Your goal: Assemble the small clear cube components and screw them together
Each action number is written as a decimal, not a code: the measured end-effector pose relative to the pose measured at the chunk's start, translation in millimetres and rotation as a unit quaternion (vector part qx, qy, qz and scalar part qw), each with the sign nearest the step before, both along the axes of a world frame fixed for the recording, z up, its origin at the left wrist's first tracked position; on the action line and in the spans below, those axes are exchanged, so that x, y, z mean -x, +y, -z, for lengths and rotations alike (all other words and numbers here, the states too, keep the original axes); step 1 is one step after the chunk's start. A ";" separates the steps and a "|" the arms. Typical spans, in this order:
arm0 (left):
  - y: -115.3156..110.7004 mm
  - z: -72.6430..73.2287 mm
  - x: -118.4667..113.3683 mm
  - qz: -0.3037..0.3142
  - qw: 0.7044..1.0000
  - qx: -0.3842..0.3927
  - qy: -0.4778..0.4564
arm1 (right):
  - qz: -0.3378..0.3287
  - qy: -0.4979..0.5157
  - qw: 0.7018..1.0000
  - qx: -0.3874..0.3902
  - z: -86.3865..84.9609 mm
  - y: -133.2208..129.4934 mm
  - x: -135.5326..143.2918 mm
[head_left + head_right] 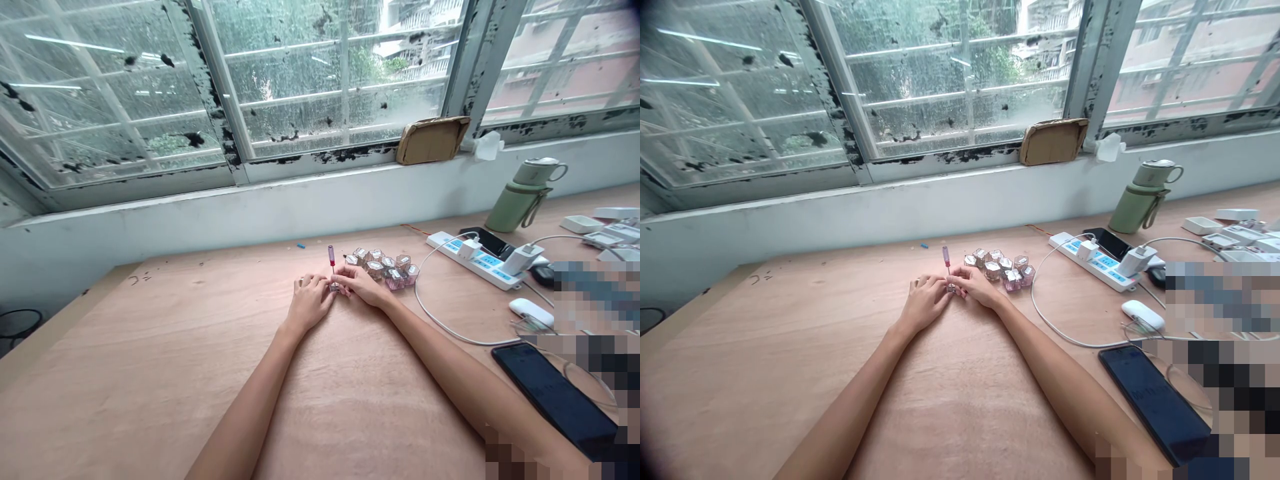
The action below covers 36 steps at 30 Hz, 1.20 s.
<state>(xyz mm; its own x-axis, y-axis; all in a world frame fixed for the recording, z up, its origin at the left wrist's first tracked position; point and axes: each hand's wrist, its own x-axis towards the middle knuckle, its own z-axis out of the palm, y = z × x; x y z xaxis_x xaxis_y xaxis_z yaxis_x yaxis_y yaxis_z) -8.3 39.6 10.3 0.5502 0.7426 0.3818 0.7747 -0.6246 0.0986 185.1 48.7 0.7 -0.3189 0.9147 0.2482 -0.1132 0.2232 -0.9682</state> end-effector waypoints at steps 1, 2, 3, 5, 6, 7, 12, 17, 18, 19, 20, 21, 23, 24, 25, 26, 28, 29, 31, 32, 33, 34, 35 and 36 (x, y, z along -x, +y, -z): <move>0.1 0.1 0.0 0.000 1.000 0.000 0.001 | 0.000 0.000 1.000 -0.001 0.2 0.1 0.0; 0.3 0.1 0.0 0.000 1.000 0.000 0.002 | 0.000 0.000 1.000 -0.001 0.3 0.2 -0.1; 0.3 0.1 0.1 0.000 1.000 0.000 0.002 | 0.000 0.001 1.000 -0.002 0.5 0.2 -0.1; 0.4 0.0 0.1 0.001 1.000 0.000 0.002 | -0.001 0.003 1.000 -0.003 0.5 0.1 0.0; 0.4 -0.1 0.1 0.001 1.000 -0.001 0.001 | -0.001 0.004 1.000 -0.003 0.3 -0.1 0.1; 0.3 -0.1 0.0 0.001 1.000 -0.001 -0.001 | -0.001 0.004 1.000 -0.001 0.1 -0.3 0.1; 0.2 -0.3 -0.1 0.000 1.000 0.000 0.001 | 0.000 0.005 1.000 0.002 -1.3 -1.0 0.6; 0.5 -0.2 -0.3 -0.001 1.000 0.002 0.004 | -0.002 0.000 1.000 -0.002 0.3 0.1 0.4; 0.5 -0.3 -0.3 -0.001 1.000 0.003 0.004 | -0.002 -0.003 1.000 -0.004 0.8 0.5 0.2; 0.4 -0.5 -0.4 0.000 1.000 0.003 0.004 | -0.003 -0.007 1.000 -0.005 1.3 0.8 0.1; 0.2 -0.7 -0.5 0.000 1.000 0.003 0.003 | -0.003 -0.010 1.000 -0.006 1.7 1.2 -0.1; 0.1 -1.0 -0.6 0.000 1.000 0.004 0.003 | -0.003 -0.012 1.000 -0.007 1.9 1.4 -0.2; -0.3 -1.6 -0.7 0.001 1.000 0.004 0.004 | -0.003 -0.013 1.000 -0.006 2.0 1.5 -0.4; -0.4 -1.9 -0.8 0.000 1.000 0.004 0.005 | -0.002 -0.012 1.000 -0.005 1.8 1.4 -0.5; -0.6 -2.2 -0.9 0.000 1.000 0.004 0.005 | -0.002 -0.012 1.000 -0.004 1.5 1.1 -0.5; -0.7 -2.4 -0.9 0.001 1.000 0.005 0.006 | -0.002 -0.012 1.000 -0.003 1.2 0.8 -0.5; -0.7 -2.6 -0.9 0.002 1.000 0.007 0.007 | -0.002 -0.012 1.000 -0.001 0.5 0.3 -0.4; -0.7 -2.6 -0.8 0.002 1.000 0.007 0.007 | 0.000 -0.012 1.000 0.001 0.3 0.0 -0.4; -0.5 -2.4 -0.7 0.001 1.000 0.006 0.008 | 0.002 -0.012 1.000 0.005 -0.1 -0.4 -0.2; -0.4 -2.3 -0.6 0.000 1.000 0.006 0.008 | 0.003 -0.011 1.000 0.005 -0.3 -0.5 -0.2; -0.3 -2.1 -0.6 -0.001 1.000 0.006 0.008 | 0.003 -0.011 1.000 0.004 -0.5 -0.6 -0.1; -0.2 -2.1 -0.6 -0.002 1.000 0.006 0.008 | 0.003 -0.011 1.000 0.002 -0.7 -0.8 -0.1; -0.2 -2.0 -0.7 -0.002 1.000 0.007 0.007 | 0.002 -0.011 1.000 0.000 -0.9 -0.9 0.0; -0.1 -1.9 -0.8 -0.002 1.000 0.006 0.007 | 0.002 -0.012 1.000 -0.002 -1.2 -0.9 0.0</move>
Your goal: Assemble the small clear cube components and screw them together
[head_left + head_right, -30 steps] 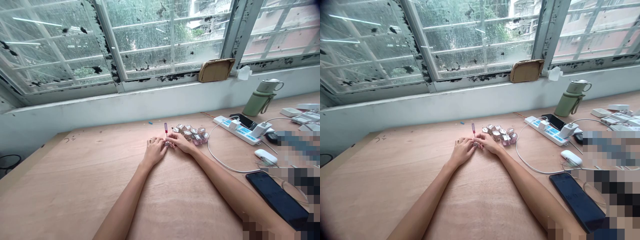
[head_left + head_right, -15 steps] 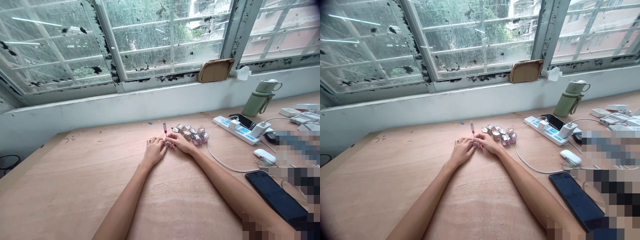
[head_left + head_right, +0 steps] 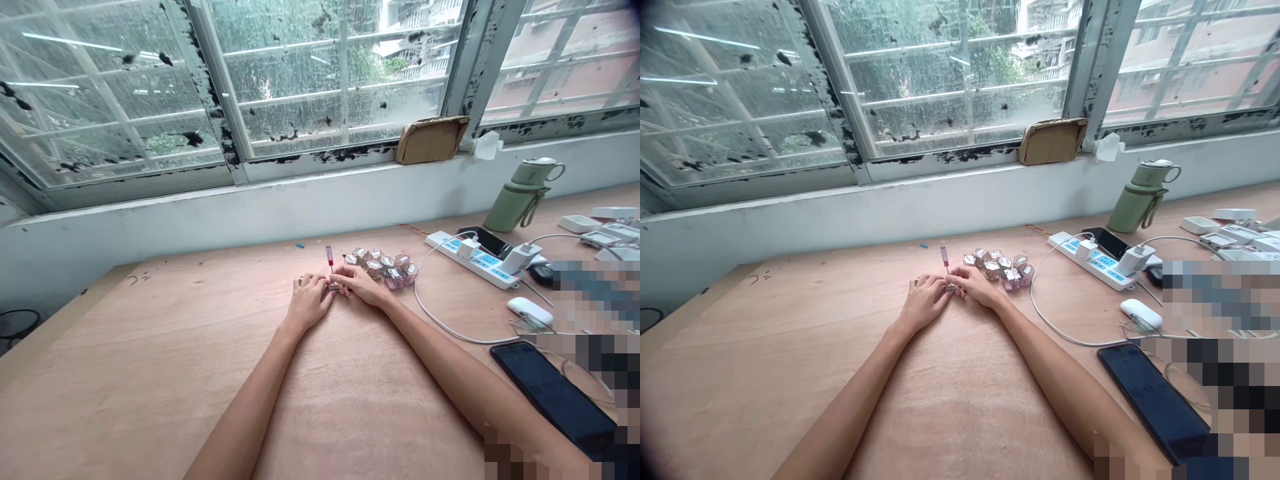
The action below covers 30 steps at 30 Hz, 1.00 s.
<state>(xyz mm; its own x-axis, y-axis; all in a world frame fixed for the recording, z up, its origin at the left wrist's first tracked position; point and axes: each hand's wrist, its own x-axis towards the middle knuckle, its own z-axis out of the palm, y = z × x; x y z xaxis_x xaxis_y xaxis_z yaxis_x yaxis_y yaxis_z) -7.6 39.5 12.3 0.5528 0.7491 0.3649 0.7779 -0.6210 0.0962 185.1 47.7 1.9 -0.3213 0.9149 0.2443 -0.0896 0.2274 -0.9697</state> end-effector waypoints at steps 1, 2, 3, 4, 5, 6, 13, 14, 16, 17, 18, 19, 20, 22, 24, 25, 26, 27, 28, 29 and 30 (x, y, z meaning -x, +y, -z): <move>0.0 0.0 -0.1 0.000 1.000 -0.001 -0.001 | 0.000 -0.001 1.000 -0.001 -0.2 0.0 0.0; 0.0 0.1 -0.2 0.000 1.000 -0.001 -0.001 | -0.001 -0.002 1.000 -0.001 -0.5 0.0 0.1; 0.0 0.1 -0.2 0.001 1.000 -0.002 -0.001 | -0.001 -0.002 1.000 -0.001 -0.6 0.0 0.2; 0.0 0.2 -0.2 0.001 1.000 -0.003 -0.001 | -0.001 -0.003 1.000 0.000 -0.7 0.1 0.2; 0.0 0.2 -0.3 0.000 1.000 -0.004 -0.001 | -0.001 -0.003 1.000 0.000 -0.8 0.2 0.3; 0.0 0.2 -0.3 0.000 1.000 -0.004 -0.001 | -0.001 -0.003 1.000 0.000 -0.8 0.3 0.3; -0.1 0.2 0.1 0.000 1.000 -0.004 0.000 | -0.002 -0.008 1.000 0.003 -1.7 -0.1 0.3; 0.0 0.3 0.2 0.000 1.000 -0.004 -0.001 | -0.002 -0.009 1.000 0.003 -1.9 -0.3 0.3; 0.0 0.6 0.3 0.001 1.000 -0.005 -0.003 | -0.001 -0.009 1.000 0.004 -2.1 -0.6 0.2; 0.0 0.8 0.3 0.002 1.000 -0.007 -0.003 | 0.000 -0.009 1.000 0.004 -2.0 -0.6 0.1; 0.0 0.9 0.3 0.003 1.000 -0.008 -0.003 | -0.001 -0.009 1.000 0.003 -1.7 -0.5 0.0; -0.1 1.0 0.2 0.003 1.000 -0.009 -0.003 | -0.002 -0.008 1.000 0.002 -1.1 -0.3 -0.2; -0.2 1.0 0.1 0.003 1.000 -0.010 -0.002 | -0.003 -0.007 1.000 0.001 -0.3 0.0 -0.3; -0.3 0.9 0.0 0.002 1.000 -0.011 -0.002 | -0.005 -0.003 1.000 -0.002 1.6 1.1 -0.6; -0.4 0.8 -0.1 0.001 1.000 -0.010 -0.002 | -0.006 0.000 1.000 -0.003 3.3 2.2 -0.8; -0.4 0.8 -0.1 0.000 1.000 -0.010 -0.001 | -0.007 0.000 1.000 -0.002 3.8 2.7 -0.8; -0.3 0.9 0.0 -0.001 1.000 -0.010 -0.001 | -0.008 0.001 1.000 -0.002 4.1 3.0 -0.7; -0.2 1.0 0.2 -0.001 1.000 -0.010 -0.002 | -0.009 0.001 1.000 -0.002 4.1 3.1 -0.6; -0.1 1.2 0.3 -0.001 1.000 -0.011 -0.002 | -0.009 0.001 1.000 -0.002 3.9 3.0 -0.4; -0.1 1.4 0.4 -0.001 1.000 -0.012 -0.003 | -0.008 0.001 1.000 -0.003 3.5 2.8 -0.3; 0.0 1.6 0.6 -0.001 1.000 -0.013 -0.004 | -0.008 0.000 1.000 -0.002 2.9 2.5 -0.1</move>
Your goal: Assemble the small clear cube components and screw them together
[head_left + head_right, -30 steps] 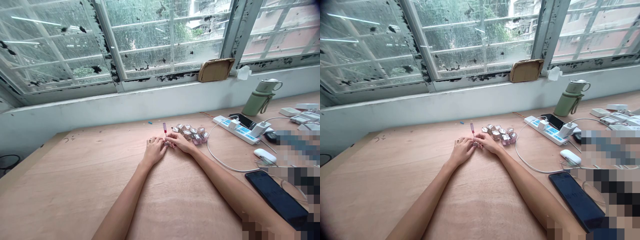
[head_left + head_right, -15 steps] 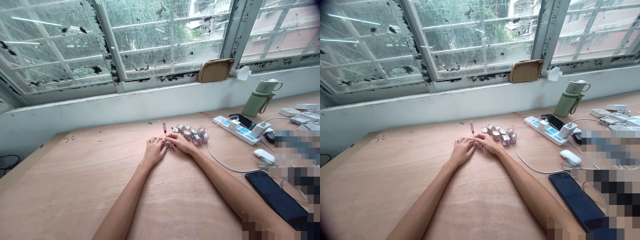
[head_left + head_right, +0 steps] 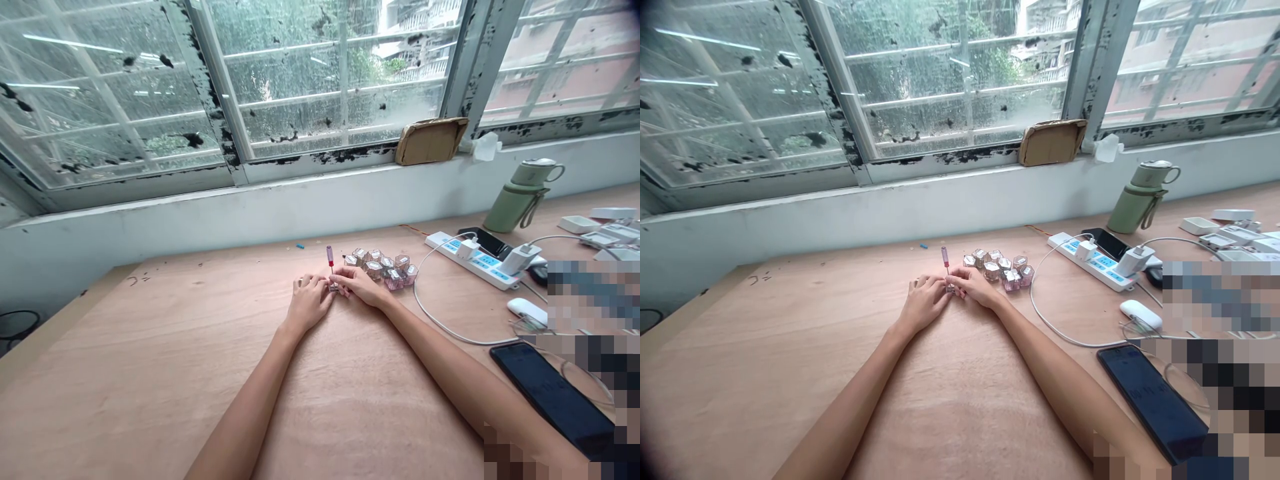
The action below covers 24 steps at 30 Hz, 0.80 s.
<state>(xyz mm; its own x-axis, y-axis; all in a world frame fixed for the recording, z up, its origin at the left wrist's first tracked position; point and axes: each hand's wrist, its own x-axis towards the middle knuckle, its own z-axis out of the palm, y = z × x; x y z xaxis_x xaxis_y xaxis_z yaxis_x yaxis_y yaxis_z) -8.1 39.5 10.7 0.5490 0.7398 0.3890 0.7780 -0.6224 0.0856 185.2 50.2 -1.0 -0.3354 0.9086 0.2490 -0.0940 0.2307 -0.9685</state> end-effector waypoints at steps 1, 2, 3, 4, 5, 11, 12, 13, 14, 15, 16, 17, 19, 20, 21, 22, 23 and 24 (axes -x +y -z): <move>0.1 0.2 0.1 0.001 1.000 -0.001 0.000 | 0.001 -0.001 1.000 0.000 -0.6 -0.4 0.1; 0.2 0.4 0.1 0.002 1.000 -0.002 -0.001 | 0.002 -0.002 1.000 0.001 -1.1 -0.7 0.2; 0.2 0.6 0.2 0.003 1.000 -0.002 -0.001 | 0.003 -0.004 1.000 0.001 -1.4 -0.9 0.1; 0.3 0.7 0.2 0.004 1.000 -0.002 -0.002 | 0.004 -0.005 1.000 0.000 -1.6 -1.1 0.1; 0.3 0.8 0.2 0.004 1.000 -0.002 -0.002 | 0.004 -0.007 1.000 0.000 -1.5 -1.1 0.0; 0.0 0.4 -0.1 0.004 1.000 0.002 -0.001 | 0.003 -0.005 1.000 -0.004 -0.1 -0.4 -0.1; 0.0 0.3 -0.1 0.004 1.000 0.003 -0.001 | 0.003 -0.006 1.000 -0.003 -0.3 -0.5 0.0; -0.1 0.3 -0.1 0.005 1.000 0.003 -0.002 | 0.003 -0.007 1.000 -0.002 -0.6 -0.6 0.0; -0.1 0.3 -0.2 0.005 1.000 0.004 -0.002 | 0.003 -0.008 1.000 -0.002 -1.0 -0.7 0.1; 0.0 0.4 -0.2 0.005 1.000 0.003 -0.003 | 0.004 -0.009 1.000 -0.001 -1.5 -0.9 0.1; 0.1 0.4 -0.2 0.005 1.000 0.003 -0.004 | 0.005 -0.009 1.000 -0.001 -1.9 -1.1 0.2; 0.2 0.5 -0.1 0.005 1.000 0.002 -0.004 | 0.005 -0.010 1.000 -0.001 -2.2 -1.3 0.2; 0.3 0.4 -0.1 0.005 1.000 0.001 -0.004 | 0.005 -0.011 1.000 -0.001 -2.4 -1.6 0.2; 0.3 0.2 -0.1 0.005 1.000 0.001 -0.004 | 0.004 -0.010 1.000 -0.001 -2.3 -1.7 0.2; 0.2 0.0 -0.1 0.005 1.000 0.001 -0.003 | 0.003 -0.009 1.000 -0.001 -2.1 -1.7 0.1; 0.1 -0.3 -0.2 0.005 1.000 0.001 -0.003 | 0.001 -0.007 1.000 -0.002 -1.8 -1.7 0.0; -0.1 -0.7 -0.2 0.004 1.000 0.002 -0.002 | 0.000 -0.006 1.000 -0.003 -1.5 -1.6 0.0; -0.2 -0.9 -0.2 0.003 1.000 0.003 -0.001 | 0.000 -0.005 1.000 -0.004 -1.2 -1.5 -0.1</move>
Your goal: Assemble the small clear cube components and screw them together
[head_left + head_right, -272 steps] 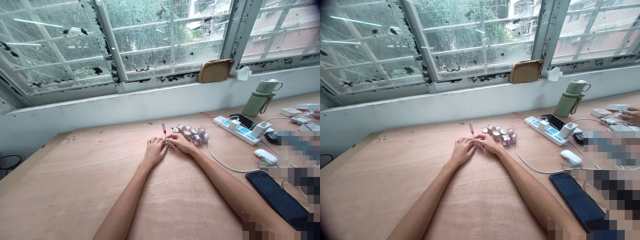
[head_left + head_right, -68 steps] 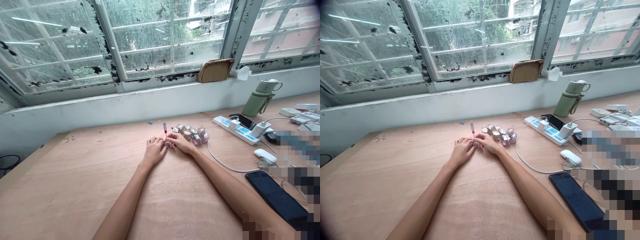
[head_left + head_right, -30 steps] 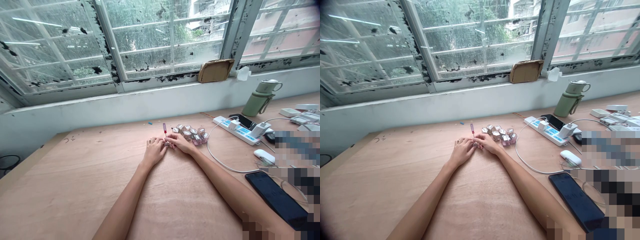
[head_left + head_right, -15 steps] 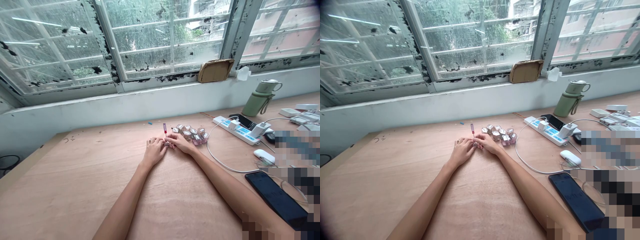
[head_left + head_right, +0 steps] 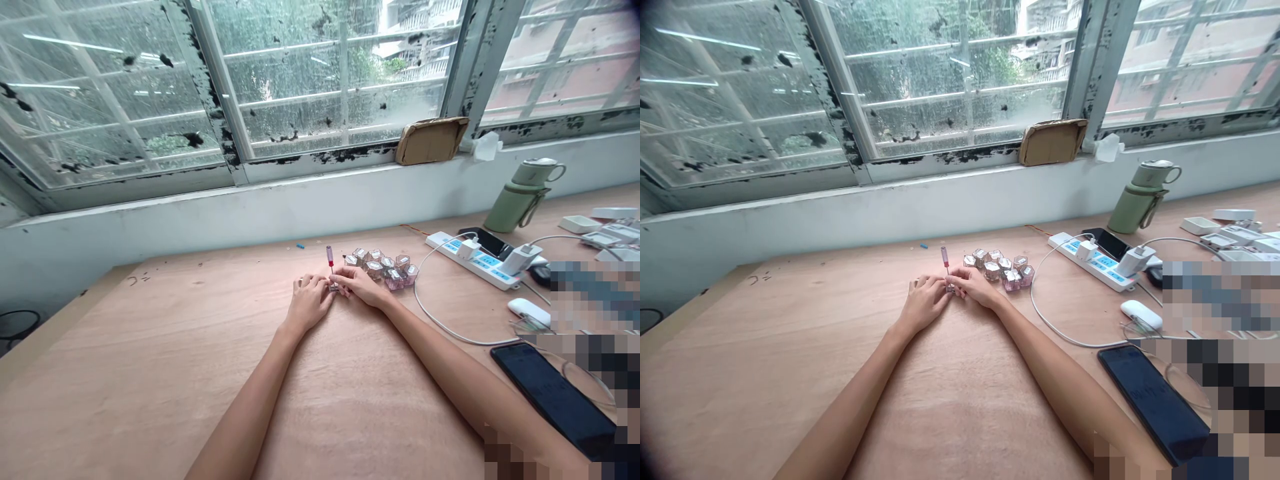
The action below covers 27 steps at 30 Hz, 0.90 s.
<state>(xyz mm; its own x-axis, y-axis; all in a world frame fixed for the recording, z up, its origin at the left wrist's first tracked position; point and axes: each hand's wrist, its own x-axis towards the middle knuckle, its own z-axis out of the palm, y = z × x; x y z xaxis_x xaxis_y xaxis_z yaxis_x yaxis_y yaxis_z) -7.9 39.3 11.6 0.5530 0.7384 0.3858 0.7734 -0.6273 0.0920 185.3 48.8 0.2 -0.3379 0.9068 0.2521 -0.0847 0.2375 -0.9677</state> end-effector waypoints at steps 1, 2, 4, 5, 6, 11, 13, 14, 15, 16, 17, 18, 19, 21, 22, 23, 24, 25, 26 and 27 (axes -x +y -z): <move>-0.1 -0.2 0.0 -0.001 1.000 0.001 0.001 | 0.000 -0.001 1.000 -0.001 0.3 0.2 -0.1; -0.2 -0.3 -0.1 -0.002 1.000 0.002 0.002 | 0.000 -0.002 1.000 -0.001 0.5 0.4 -0.1; -0.4 -0.1 -0.2 -0.003 1.000 0.003 0.003 | 0.001 -0.002 1.000 0.000 0.7 0.6 -0.2; -0.4 0.0 -0.2 -0.003 1.000 0.003 0.002 | 0.001 -0.001 1.000 0.001 0.8 0.7 -0.2; -0.3 0.2 -0.3 -0.002 1.000 0.002 0.002 | 0.001 0.000 1.000 0.000 0.7 0.6 -0.2; -0.3 0.3 -0.6 -0.001 1.000 0.002 0.001 | 0.003 -0.003 1.000 0.000 0.0 0.1 0.2; -0.3 0.0 -0.6 -0.002 1.000 0.005 0.002 | 0.004 -0.003 1.000 0.003 -0.3 0.1 0.3; -0.3 -0.1 -0.6 -0.003 1.000 0.007 0.002 | 0.004 -0.003 1.000 0.004 -0.4 0.0 0.3; -0.3 -0.2 -0.5 -0.004 1.000 0.009 0.002 | 0.003 -0.002 1.000 0.005 -0.6 -0.1 0.3; -0.4 -0.3 -0.4 -0.004 1.000 0.010 0.003 | 0.003 -0.002 1.000 0.006 -0.7 -0.2 0.4; -0.4 -0.5 -0.4 -0.005 1.000 0.011 0.002 | 0.003 -0.002 1.000 0.007 -0.9 -0.3 0.4; -0.5 -0.6 -0.3 -0.005 1.000 0.010 0.002 | 0.003 -0.003 1.000 0.008 -1.2 -0.5 0.5; -0.6 -0.7 -0.3 -0.005 1.000 0.010 0.001 | 0.004 -0.004 1.000 0.010 -1.4 -0.6 0.6; -0.8 -1.0 -0.4 -0.005 1.000 0.010 0.001 | 0.007 -0.005 1.000 0.012 -1.7 -0.7 0.7; -0.9 -1.2 -0.4 -0.005 1.000 0.011 0.001 | 0.008 -0.004 1.000 0.013 -1.6 -0.6 0.7; -0.9 -1.3 -0.5 -0.005 1.000 0.011 0.002 | 0.008 -0.004 1.000 0.013 -1.4 -0.4 0.7; -1.0 -1.3 -0.5 -0.005 1.000 0.011 0.003 | 0.008 -0.004 1.000 0.012 -1.0 -0.2 0.7; -1.0 -1.3 -0.5 -0.006 1.000 0.010 0.003 | 0.007 -0.005 1.000 0.010 -0.6 0.2 0.6; -1.0 -1.3 -0.5 -0.006 1.000 0.009 0.003 | 0.006 -0.005 1.000 0.008 0.0 0.6 0.4; -1.0 -1.2 -0.5 -0.005 1.000 0.008 0.003 | 0.005 -0.006 1.000 0.006 0.6 0.9 0.3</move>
